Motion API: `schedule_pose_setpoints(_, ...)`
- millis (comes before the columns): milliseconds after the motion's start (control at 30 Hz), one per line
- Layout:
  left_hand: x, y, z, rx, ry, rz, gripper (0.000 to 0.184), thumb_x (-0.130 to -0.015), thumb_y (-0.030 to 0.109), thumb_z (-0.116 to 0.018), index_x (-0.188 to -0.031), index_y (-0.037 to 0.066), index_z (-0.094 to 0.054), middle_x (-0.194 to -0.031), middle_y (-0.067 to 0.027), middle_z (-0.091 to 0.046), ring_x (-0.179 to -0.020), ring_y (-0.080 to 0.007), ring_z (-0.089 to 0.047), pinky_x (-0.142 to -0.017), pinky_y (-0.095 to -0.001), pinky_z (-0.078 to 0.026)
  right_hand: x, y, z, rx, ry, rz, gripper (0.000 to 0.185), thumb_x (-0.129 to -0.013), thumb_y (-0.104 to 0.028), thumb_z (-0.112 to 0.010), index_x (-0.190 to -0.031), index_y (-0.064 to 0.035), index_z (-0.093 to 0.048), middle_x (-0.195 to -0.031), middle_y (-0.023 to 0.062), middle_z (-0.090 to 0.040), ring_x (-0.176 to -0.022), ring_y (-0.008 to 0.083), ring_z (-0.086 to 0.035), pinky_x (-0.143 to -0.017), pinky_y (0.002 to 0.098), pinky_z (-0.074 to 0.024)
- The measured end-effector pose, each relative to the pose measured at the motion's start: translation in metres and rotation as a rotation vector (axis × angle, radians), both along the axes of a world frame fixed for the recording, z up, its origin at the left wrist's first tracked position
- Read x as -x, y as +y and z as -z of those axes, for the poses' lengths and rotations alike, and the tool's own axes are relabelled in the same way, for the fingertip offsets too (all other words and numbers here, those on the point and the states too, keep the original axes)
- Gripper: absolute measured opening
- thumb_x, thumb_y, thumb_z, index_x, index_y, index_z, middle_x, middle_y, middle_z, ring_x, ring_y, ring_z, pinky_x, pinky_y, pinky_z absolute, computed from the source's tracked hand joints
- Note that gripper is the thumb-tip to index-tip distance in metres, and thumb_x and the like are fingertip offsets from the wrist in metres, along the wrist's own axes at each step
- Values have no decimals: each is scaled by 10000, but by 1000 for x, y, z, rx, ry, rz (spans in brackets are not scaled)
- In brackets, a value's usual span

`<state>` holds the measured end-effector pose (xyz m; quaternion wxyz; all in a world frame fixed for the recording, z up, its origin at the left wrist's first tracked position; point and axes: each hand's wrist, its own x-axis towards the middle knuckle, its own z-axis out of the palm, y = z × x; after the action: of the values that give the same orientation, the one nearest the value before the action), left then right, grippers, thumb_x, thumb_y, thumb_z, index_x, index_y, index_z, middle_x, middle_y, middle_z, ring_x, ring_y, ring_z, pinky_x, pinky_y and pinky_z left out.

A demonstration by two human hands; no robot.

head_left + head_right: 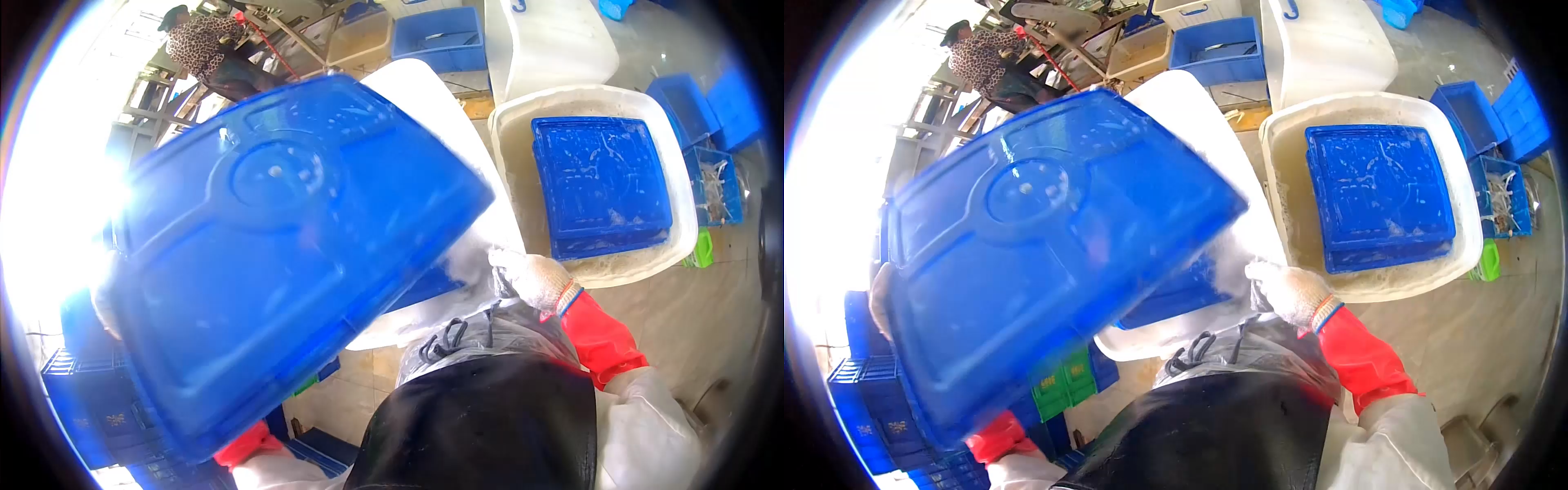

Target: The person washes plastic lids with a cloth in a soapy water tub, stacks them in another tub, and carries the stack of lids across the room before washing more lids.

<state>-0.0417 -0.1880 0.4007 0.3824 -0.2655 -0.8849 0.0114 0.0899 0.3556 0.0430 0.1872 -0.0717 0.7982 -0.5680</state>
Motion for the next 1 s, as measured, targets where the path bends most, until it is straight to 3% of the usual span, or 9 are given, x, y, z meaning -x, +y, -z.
schedule_pose_setpoints(133,1,107,143,-664,-122,115,497,-1044,239,-550,-1476,4,-472,-1364,-158,-611,-1131,-225,-662,-961,-368,-557,38,-31,-33,44,342,-119,449,-857,-63,-543,-1296,-60,-640,-959,159,-713,-905,370,-689,-797,459,-534)
schedule_pose_setpoints(333,-39,178,277,-1320,-1026,76,633,-1061,405,-492,-1553,22,-382,-1422,-166,-573,-1198,-234,-631,-1016,-383,-538,73,-178,-102,499,668,-183,417,-952,-74,-630,-1368,-57,-598,-758,71,-637,-598,241,-601,-567,405,-474)
schedule_pose_setpoints(400,-51,185,280,-1625,-1179,-9,631,-1061,430,-488,-1534,20,-405,-1395,-160,-588,-1166,-235,-640,-989,-373,-548,81,-173,-103,424,737,-221,497,-955,-76,-610,-1446,-63,-534,-896,123,-684,-740,253,-667,-672,402,-528)
schedule_pose_setpoints(500,-60,169,268,-1765,-1247,-102,633,-1061,466,-481,-1505,18,-441,-1355,-152,-611,-1117,-237,-654,-948,-358,-563,106,-190,8,-11,759,137,473,-916,-241,-563,-1313,14,-574,-1165,238,-655,-1063,359,-663,-962,435,-535)
schedule_pose_setpoints(567,-67,125,279,-1873,-1245,-66,637,-1060,490,-477,-1486,17,-464,-1328,-146,-626,-1085,-238,-663,-922,-348,-573,115,-158,51,-345,0,-41,495,-1001,-309,-443,-1430,-65,-481,-1166,285,-660,-984,400,-689,-898,499,-553)
schedule_pose_setpoints(633,-74,69,303,-2051,-1248,90,645,-1060,515,-473,-1467,15,-488,-1301,-141,-641,-1052,-239,-672,-895,-339,-583,82,-150,161,-54,-187,438,506,-1005,-318,-458,-1449,-77,-445,-1058,285,-698,-935,420,-705,-842,534,-549)
schedule_pose_setpoints(700,-50,90,276,-1911,-1271,72,616,-1057,477,-498,-1447,1,-509,-1266,-136,-659,-1022,-221,-676,-871,-318,-581,57,-140,189,56,-393,480,508,-991,-302,-498,-1426,-41,-463,-1003,286,-714,-893,459,-709,-826,542,-545)
schedule_pose_setpoints(800,-10,137,230,-1369,-1223,-176,496,-1039,310,-599,-1394,-33,-553,-1187,-124,-683,-977,-165,-667,-814,-273,-564,29,-144,152,-564,-53,-387,415,-990,-286,-503,-1237,42,-565,-966,274,-699,-881,468,-693,-854,521,-541)
schedule_pose_setpoints(1000,5,138,278,-1177,-1066,-143,282,-1022,121,-596,-1240,-55,-631,-1086,-62,-682,-953,-141,-636,-864,-332,-540,62,-253,-35,119,343,62,351,-941,-239,-565,-1091,79,-556,-929,259,-626,-886,463,-620,-794,518,-501)
